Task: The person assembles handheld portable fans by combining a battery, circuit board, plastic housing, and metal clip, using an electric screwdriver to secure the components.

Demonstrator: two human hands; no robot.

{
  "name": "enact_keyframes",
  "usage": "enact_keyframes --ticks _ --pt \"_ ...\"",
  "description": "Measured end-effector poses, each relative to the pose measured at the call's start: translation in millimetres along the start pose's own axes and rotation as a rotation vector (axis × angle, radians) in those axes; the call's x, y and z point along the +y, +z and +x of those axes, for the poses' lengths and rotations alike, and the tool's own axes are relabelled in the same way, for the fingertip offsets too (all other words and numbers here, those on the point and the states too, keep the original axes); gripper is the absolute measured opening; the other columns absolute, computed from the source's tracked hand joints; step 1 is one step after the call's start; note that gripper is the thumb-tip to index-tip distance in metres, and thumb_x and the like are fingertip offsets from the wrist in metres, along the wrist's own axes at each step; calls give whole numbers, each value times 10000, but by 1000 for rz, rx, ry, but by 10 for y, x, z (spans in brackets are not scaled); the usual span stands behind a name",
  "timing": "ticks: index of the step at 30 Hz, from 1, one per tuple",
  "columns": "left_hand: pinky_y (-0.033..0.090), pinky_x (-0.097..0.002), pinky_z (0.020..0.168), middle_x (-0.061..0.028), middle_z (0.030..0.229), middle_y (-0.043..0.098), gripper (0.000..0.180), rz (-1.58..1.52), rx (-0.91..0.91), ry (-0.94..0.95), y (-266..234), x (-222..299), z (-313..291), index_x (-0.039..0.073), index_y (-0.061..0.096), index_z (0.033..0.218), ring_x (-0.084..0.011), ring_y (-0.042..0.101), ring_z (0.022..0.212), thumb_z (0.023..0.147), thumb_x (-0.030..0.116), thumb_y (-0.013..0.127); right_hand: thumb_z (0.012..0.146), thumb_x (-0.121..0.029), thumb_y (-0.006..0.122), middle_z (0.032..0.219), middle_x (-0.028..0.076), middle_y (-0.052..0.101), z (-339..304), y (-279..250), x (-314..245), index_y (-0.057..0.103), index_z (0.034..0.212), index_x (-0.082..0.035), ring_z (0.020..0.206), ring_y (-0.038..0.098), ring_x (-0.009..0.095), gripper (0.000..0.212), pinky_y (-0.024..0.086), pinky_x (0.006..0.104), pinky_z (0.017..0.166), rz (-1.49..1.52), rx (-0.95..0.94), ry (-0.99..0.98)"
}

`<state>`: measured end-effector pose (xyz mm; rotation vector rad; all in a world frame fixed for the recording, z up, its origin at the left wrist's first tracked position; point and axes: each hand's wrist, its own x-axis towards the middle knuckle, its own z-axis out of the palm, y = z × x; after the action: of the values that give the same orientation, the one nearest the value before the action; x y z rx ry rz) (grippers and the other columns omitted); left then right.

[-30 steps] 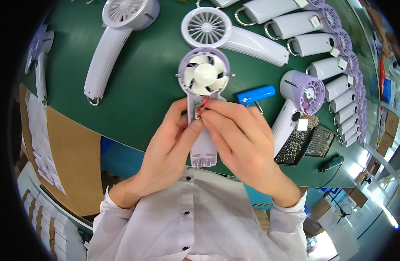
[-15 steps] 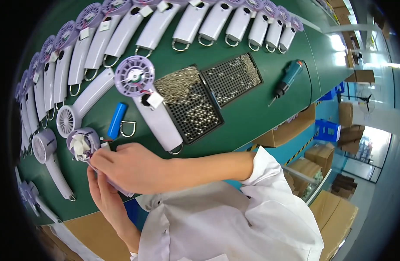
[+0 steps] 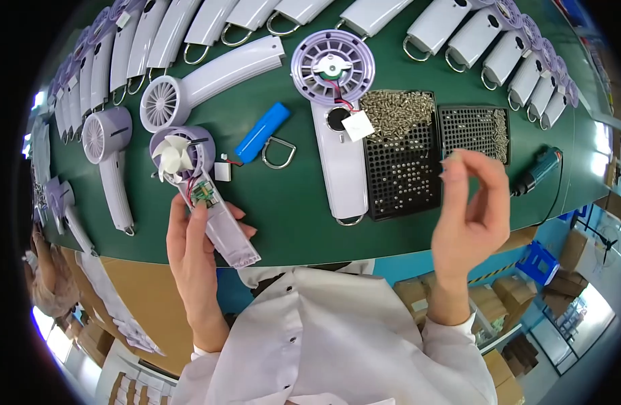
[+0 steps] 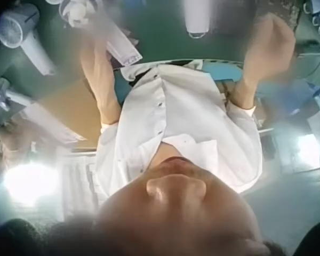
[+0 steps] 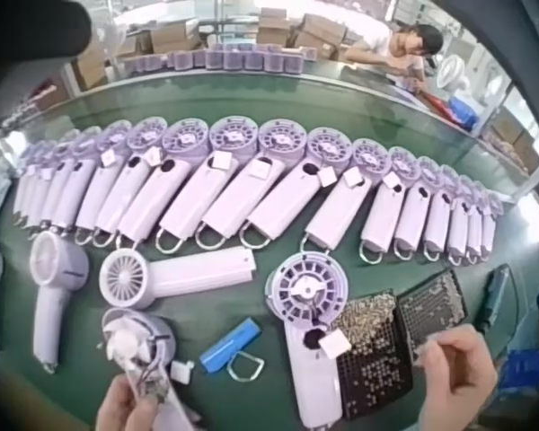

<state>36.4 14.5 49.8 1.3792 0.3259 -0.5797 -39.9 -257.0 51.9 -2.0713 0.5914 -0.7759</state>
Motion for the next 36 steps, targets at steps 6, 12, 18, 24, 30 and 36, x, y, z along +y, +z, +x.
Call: enact_keyframes --ticks 6,12,18,24,30,36 --pt "585 -352 666 -186 921 680 295 3 41 29 -26 -41 -21 9 360 1283 -271 714 750 1053 163 464 954 -24 646 932 65 677 131 -142 148 664 1054 35 797 602 96 117 466 209 714 -105 140 16" --pt "276 -190 643 19 886 579 277 341 243 52 -130 -70 -16 68 457 1279 -31 373 737 1039 186 528 956 -163 682 869 23 683 402 -667 401 702 1031 12 780 596 89 191 475 238 729 -384 365 17" --pt "304 -196 664 56 878 486 345 532 336 104 -308 -113 66 123 555 1291 -29 392 747 1011 323 576 935 -501 648 851 95 700 703 -1699 1255 683 1077 63 728 619 116 583 486 249 679 -769 437 281" --pt "338 -190 654 -1 969 586 317 590 368 136 -385 -77 0 94 521 1293 -41 456 768 1030 270 544 793 -669 687 814 147 687 973 -1522 1450 685 1073 69 703 671 227 790 544 349 687 -593 215 775" --pt "325 -231 487 17 748 558 290 519 224 93 -110 -57 20 48 495 1264 -49 436 578 1025 199 556 905 -378 674 1212 144 663 957 -2367 2164 596 1351 -90 1016 667 263 537 555 371 804 43 245 826" --pt "365 -212 540 -22 694 585 315 481 151 110 -282 160 -242 -23 470 1244 -63 496 586 1002 139 590 933 -343 668 830 50 562 888 -2667 2049 551 1009 -71 766 537 139 306 470 315 764 415 405 579"
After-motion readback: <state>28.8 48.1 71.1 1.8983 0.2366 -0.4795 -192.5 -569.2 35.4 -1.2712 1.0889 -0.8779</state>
